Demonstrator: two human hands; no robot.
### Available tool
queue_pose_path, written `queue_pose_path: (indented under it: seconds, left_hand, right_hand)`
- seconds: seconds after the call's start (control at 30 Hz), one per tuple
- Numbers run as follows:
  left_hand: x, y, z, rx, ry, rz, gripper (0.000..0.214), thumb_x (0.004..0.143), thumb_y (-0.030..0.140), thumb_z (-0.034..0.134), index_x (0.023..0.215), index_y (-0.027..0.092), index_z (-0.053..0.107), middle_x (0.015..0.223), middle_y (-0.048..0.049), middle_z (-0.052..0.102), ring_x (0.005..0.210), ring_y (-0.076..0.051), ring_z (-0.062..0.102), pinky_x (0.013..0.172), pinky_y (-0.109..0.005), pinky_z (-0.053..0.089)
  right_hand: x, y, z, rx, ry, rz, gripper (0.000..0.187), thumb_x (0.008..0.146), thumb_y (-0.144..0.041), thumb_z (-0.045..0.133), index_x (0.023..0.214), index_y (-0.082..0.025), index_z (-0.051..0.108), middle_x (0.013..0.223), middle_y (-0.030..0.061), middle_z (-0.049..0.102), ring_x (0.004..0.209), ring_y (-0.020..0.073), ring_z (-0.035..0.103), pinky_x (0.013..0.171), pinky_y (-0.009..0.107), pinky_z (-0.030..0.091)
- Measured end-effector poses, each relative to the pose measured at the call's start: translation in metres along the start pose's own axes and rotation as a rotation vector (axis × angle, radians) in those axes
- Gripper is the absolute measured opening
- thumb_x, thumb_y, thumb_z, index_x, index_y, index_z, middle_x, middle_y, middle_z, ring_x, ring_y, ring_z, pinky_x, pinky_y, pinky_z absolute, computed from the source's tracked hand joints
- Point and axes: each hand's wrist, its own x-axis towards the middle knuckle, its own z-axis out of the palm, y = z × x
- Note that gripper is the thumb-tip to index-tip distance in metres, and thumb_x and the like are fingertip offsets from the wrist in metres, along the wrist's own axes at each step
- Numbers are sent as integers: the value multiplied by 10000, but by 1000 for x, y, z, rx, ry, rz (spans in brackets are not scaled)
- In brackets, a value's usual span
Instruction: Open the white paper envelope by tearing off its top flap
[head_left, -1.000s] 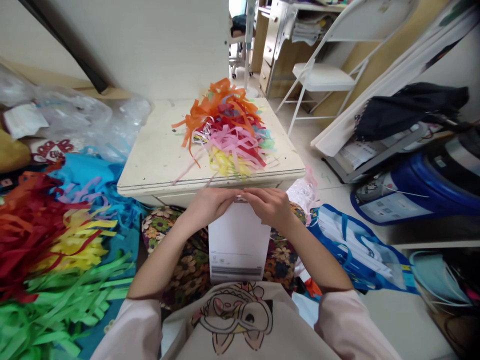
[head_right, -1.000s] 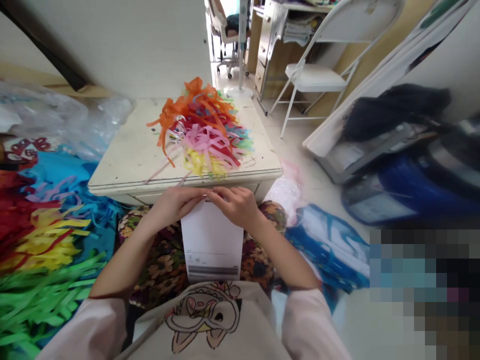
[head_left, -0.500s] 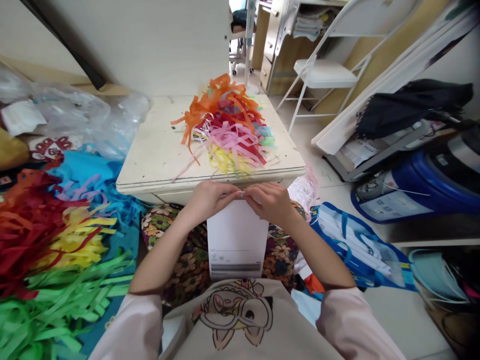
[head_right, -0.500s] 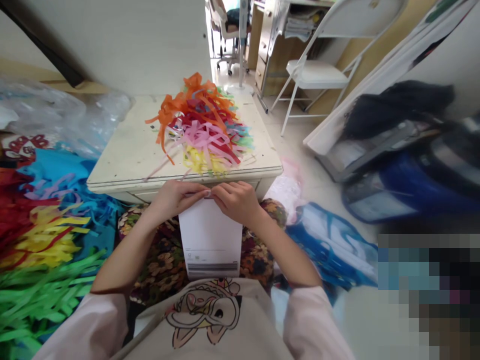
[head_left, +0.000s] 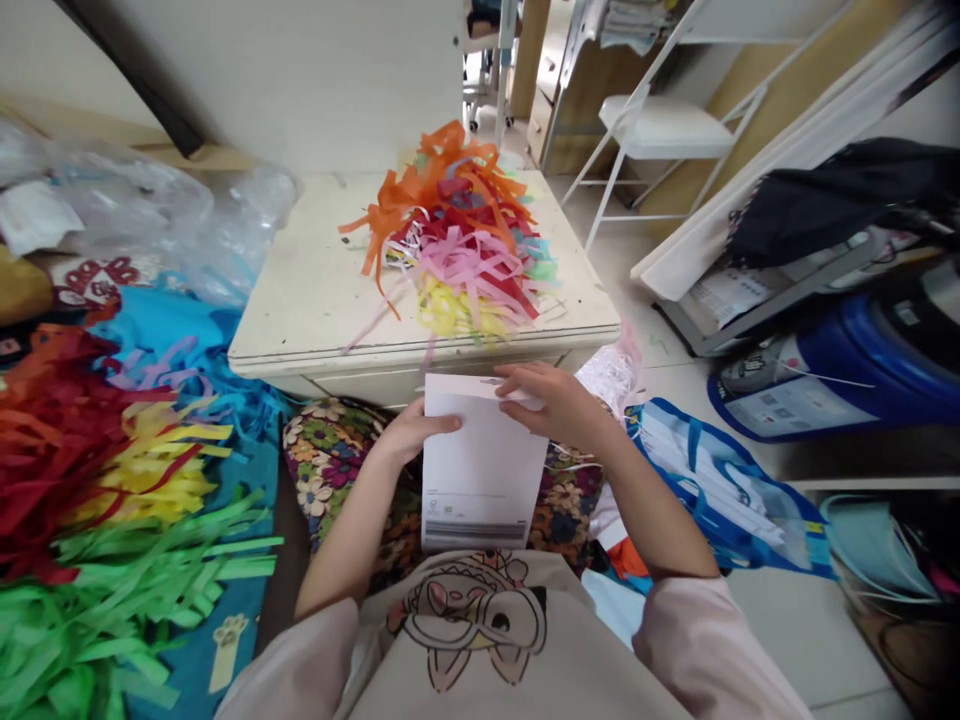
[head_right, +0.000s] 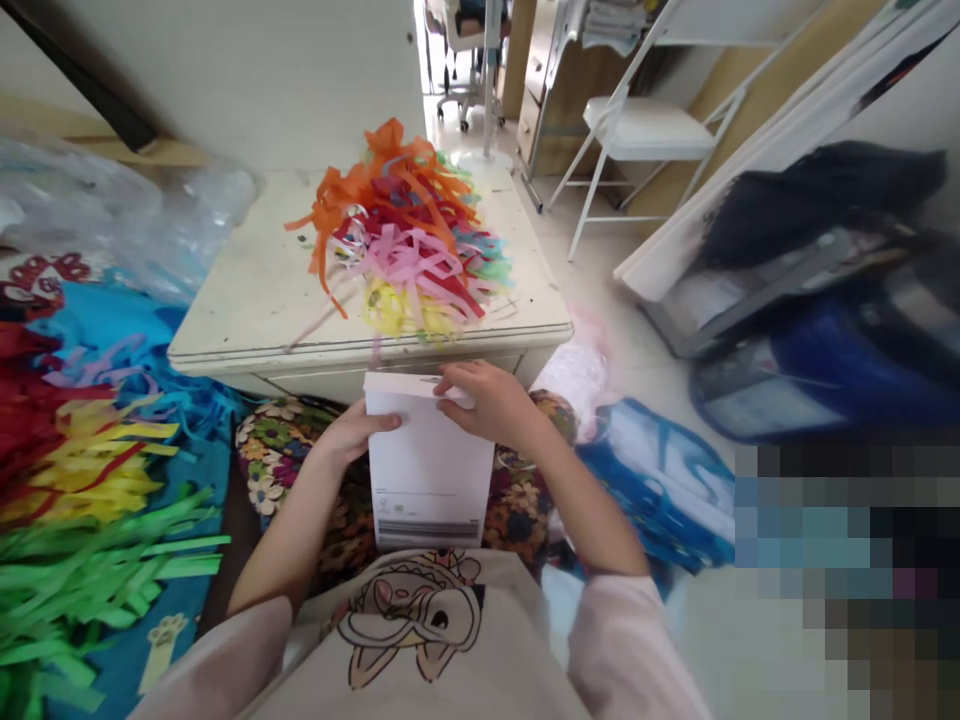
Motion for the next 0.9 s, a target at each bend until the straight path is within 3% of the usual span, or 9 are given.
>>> queue_pose_path:
  seconds: [0.07,0.2,0.5,0.67,0.8,0.9]
  left_hand:
    - [4,1,0,-9,-43,-69,491,428,207,725,882,95,576,774,-68,634,651,-160,564,674,-289,423]
    - [11,1,5,-32,-14,-82,410,429,195,721,810,105,601,739,-49,641,617,-150,559,660,-287,417]
    - [9,2,11,-73,-7,-99,402,384,128,727,767,110,608,708,-34,644,624,-150,558,670,-280,420]
    - [4,8,8,-103,-136,-125,468,390,114,721,843,112,605,781,-55,646,693,-175,572,696,-291,428]
    - [4,8,2,-154,-310,-161,418,402,111,712,809,116,618,757,-53,651,662,-168,578,630,-260,446]
    - [8,6,-2,-141,-362,-203,418,398,122,709,806,93,624,745,-78,653,631,-185,584,598,-266,451]
  right_hand:
    - [0,0,-5,16,-83,57,157,718,-228,494,851,-172,558,995,71,590,895,173,545,740,280,417]
    - [0,-3,-13,35,-195,124,162,708,-252,503,845,-180,549,1066,70,559,849,169,569,668,247,417]
    - [2,-7,-8,-5,-175,172,130,640,-216,534,763,-179,556,796,24,609,702,145,546,601,221,367]
    - [1,-6,-7,3,-191,280,126,625,-243,556,734,-180,557,697,7,592,631,136,521,560,214,341]
    - [-2,-3,-11,130,-193,179,124,647,-251,553,738,-167,542,779,22,602,648,126,526,571,209,346]
    - [-3,-1,-12,154,-210,112,116,666,-246,540,753,-168,535,840,33,603,681,127,535,587,211,352]
